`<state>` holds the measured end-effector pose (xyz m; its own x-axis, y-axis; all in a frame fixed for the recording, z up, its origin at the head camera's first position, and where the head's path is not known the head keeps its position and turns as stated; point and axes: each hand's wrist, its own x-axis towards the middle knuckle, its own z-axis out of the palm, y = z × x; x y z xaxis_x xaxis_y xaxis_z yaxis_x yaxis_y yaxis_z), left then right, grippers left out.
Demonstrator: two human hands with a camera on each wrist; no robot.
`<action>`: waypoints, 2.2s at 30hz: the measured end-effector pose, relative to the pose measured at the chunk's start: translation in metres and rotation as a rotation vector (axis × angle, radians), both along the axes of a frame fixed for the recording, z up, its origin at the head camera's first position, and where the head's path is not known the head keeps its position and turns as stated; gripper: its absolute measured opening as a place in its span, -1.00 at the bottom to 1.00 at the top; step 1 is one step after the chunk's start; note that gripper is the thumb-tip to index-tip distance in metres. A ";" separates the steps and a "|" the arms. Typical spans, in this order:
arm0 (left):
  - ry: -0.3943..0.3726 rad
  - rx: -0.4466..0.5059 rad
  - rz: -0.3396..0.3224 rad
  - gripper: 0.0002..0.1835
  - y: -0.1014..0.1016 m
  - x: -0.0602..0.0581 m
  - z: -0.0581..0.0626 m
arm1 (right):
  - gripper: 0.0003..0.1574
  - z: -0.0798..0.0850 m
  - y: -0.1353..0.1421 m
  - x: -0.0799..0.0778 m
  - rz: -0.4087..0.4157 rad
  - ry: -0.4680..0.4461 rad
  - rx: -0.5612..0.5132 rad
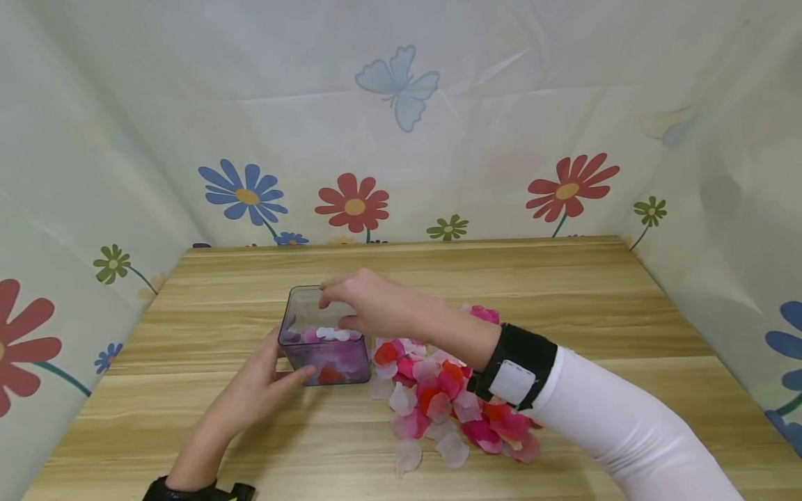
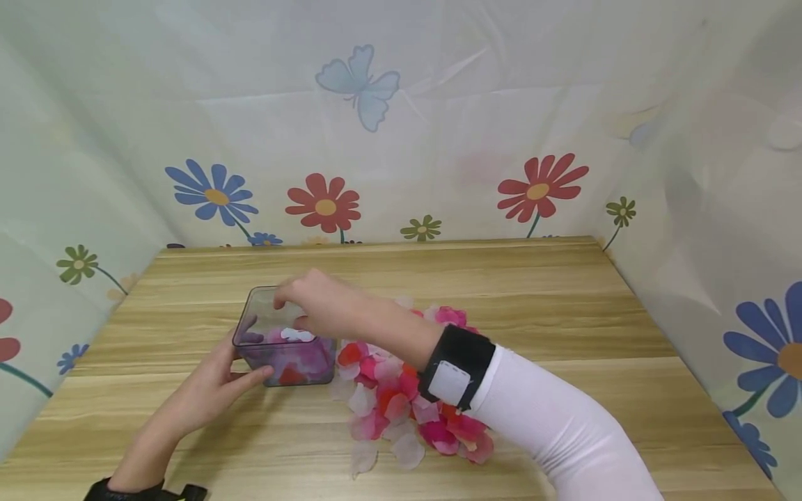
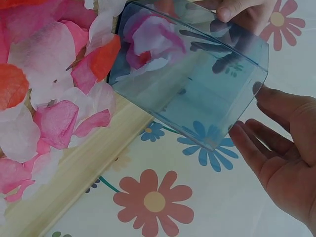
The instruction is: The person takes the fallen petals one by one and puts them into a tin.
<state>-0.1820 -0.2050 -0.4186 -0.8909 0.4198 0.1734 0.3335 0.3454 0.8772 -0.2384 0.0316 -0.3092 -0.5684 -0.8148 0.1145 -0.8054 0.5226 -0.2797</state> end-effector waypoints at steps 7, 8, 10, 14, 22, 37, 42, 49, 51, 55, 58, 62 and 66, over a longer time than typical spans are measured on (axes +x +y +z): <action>0.017 -0.010 0.005 -0.27 0.000 0.001 0.000 | -0.44 0.004 0.009 -0.002 -0.096 0.092 -0.131; 0.022 -0.012 0.006 -0.27 0.000 0.001 0.000 | -0.44 0.005 0.011 -0.003 -0.136 0.122 -0.150; 0.028 -0.011 0.005 -0.26 0.001 0.001 0.000 | -0.44 0.007 0.015 -0.005 -0.229 0.160 -0.184; 0.033 -0.025 0.012 -0.27 0.002 0.001 0.001 | -0.49 0.006 0.027 -0.013 -0.361 0.201 -0.201; 0.024 -0.041 0.027 -0.26 0.002 0.000 0.002 | -0.35 -0.005 0.044 -0.019 -0.438 0.098 -0.010; 0.020 -0.034 0.024 -0.26 0.004 0.002 0.003 | -0.34 -0.048 0.050 -0.013 -0.334 -0.117 0.251; 0.025 -0.045 0.029 -0.26 0.003 0.002 0.003 | -0.35 -0.055 0.049 -0.010 -0.346 -0.149 0.254; 0.030 -0.044 0.023 -0.24 0.003 0.002 0.002 | -0.30 -0.061 0.047 -0.007 -0.380 -0.190 0.285; 0.034 -0.043 0.021 -0.24 0.003 0.002 0.002 | -0.30 -0.063 0.046 -0.007 -0.382 -0.196 0.282; 0.034 -0.044 0.021 -0.24 0.003 0.003 0.002 | -0.34 -0.069 0.047 -0.007 -0.383 -0.214 0.267; 0.029 -0.043 0.018 -0.24 0.003 0.003 0.002 | -0.40 -0.072 0.047 -0.008 -0.384 -0.233 0.262; 0.020 -0.039 0.015 -0.23 0.003 0.002 0.002 | -0.53 -0.076 0.047 -0.008 -0.380 -0.241 0.268; 0.012 -0.035 0.018 -0.23 0.003 0.002 0.001 | -0.68 -0.079 0.048 -0.009 -0.364 -0.225 0.277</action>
<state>-0.1800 -0.2018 -0.4171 -0.8962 0.4099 0.1699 0.3378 0.3819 0.8602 -0.2473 0.0799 -0.3885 -0.8066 -0.5420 -0.2357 -0.4935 0.8371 -0.2360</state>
